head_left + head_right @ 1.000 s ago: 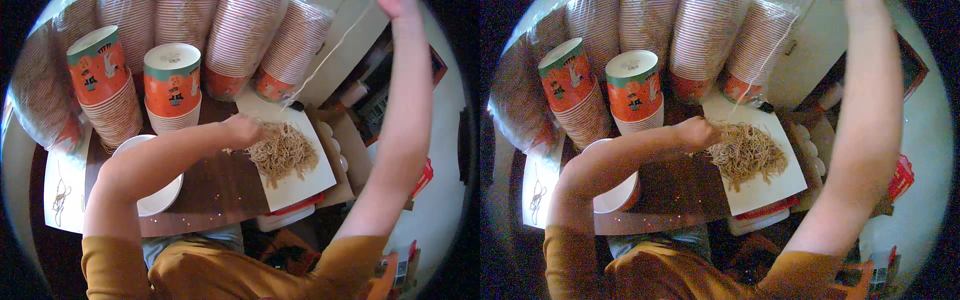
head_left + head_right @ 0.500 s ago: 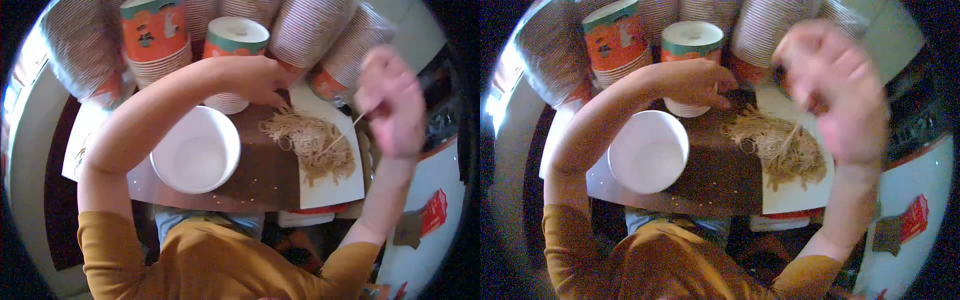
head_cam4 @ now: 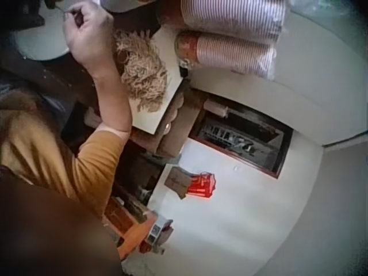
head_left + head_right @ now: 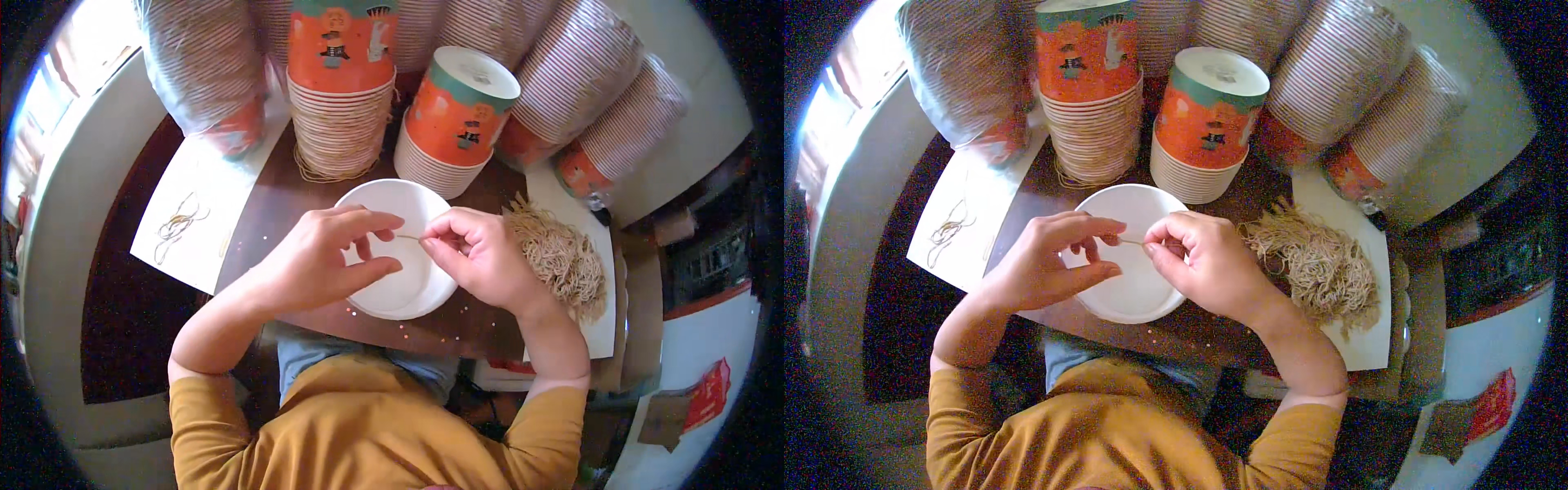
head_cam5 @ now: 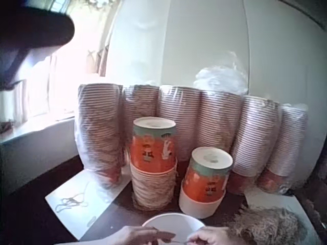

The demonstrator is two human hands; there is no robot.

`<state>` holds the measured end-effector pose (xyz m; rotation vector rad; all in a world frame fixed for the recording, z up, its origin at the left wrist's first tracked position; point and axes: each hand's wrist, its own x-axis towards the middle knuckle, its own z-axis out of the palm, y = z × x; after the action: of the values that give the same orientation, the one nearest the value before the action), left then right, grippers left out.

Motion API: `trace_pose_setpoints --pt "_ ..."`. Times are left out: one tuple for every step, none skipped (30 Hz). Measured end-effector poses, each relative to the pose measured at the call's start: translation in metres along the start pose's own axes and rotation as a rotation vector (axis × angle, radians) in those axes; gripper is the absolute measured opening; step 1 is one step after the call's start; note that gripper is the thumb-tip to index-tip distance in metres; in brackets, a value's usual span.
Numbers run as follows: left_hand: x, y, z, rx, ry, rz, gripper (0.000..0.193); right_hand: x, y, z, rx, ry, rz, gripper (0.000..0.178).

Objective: Threading string through pre-punched holes in paper buckets to create handles.

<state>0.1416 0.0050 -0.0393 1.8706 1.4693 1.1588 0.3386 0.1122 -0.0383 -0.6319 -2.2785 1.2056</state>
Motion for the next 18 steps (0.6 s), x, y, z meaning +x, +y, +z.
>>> trace_pose_setpoints --pt "-0.001 -0.006 -0.001 0.001 0.003 0.000 0.030 0.001 0.000 0.004 -0.056 -0.012 -0.031 0.011" --pt "-0.001 -0.015 0.000 0.021 -0.007 0.052 0.025 0.001 0.003 0.009 -0.008 -0.002 -0.048 0.010" --pt "-0.001 -0.020 -0.001 0.041 -0.018 0.104 0.021 0.002 0.000 0.011 -0.008 -0.001 -0.047 0.010" --pt "-0.002 -0.021 -0.002 0.040 -0.020 0.103 0.021 0.003 -0.004 0.012 -0.069 -0.031 -0.030 0.010" --pt "-0.002 -0.021 -0.003 0.055 -0.001 0.102 0.016 0.004 -0.008 0.013 -0.130 -0.059 -0.010 0.009" --pt "-0.003 -0.020 -0.004 0.069 0.018 0.098 0.012 0.005 -0.012 0.015 -0.127 -0.056 -0.005 0.009" --pt "-0.003 -0.018 -0.006 0.068 0.011 0.094 0.012 0.008 -0.016 0.018 -0.083 -0.029 -0.029 0.009" --pt "-0.002 -0.015 -0.008 0.021 0.018 0.044 0.011 0.009 -0.018 0.023 -0.038 0.003 -0.050 0.009" --pt "-0.001 -0.012 -0.011 -0.025 0.024 -0.009 0.010 0.012 -0.016 0.027 -0.028 0.009 -0.042 0.009" --pt "0.000 -0.010 -0.013 -0.090 0.045 -0.060 0.010 0.017 -0.013 0.030 -0.019 0.077 -0.145 0.007" --pt "0.001 -0.012 -0.016 -0.091 0.055 -0.061 0.011 0.022 -0.010 0.033 -0.010 0.144 -0.251 0.006" --pt "0.001 -0.015 -0.020 -0.092 0.064 -0.064 0.012 0.025 -0.016 0.032 0.010 0.118 -0.181 0.006" --pt "0.001 -0.018 -0.022 -0.078 0.072 -0.092 0.012 0.031 -0.012 0.034 0.025 0.123 -0.173 0.006" --pt "-0.001 -0.022 -0.024 -0.070 0.062 -0.095 0.012 0.036 -0.010 0.035 -0.052 0.121 -0.260 0.006" --pt "-0.003 -0.026 -0.025 -0.029 0.067 -0.084 0.012 0.041 -0.008 0.036 -0.130 0.120 -0.345 0.006" --pt "-0.005 -0.031 -0.025 0.012 0.073 -0.072 0.012 0.042 -0.001 0.039 -0.178 0.032 -0.289 0.006" --pt "-0.005 -0.035 -0.025 0.015 0.061 -0.078 0.012 0.046 0.006 0.041 -0.168 0.037 -0.283 0.006" --pt "-0.006 -0.039 -0.025 0.062 0.133 -0.093 0.013 0.050 0.012 0.045 -0.126 -0.009 -0.203 0.005"
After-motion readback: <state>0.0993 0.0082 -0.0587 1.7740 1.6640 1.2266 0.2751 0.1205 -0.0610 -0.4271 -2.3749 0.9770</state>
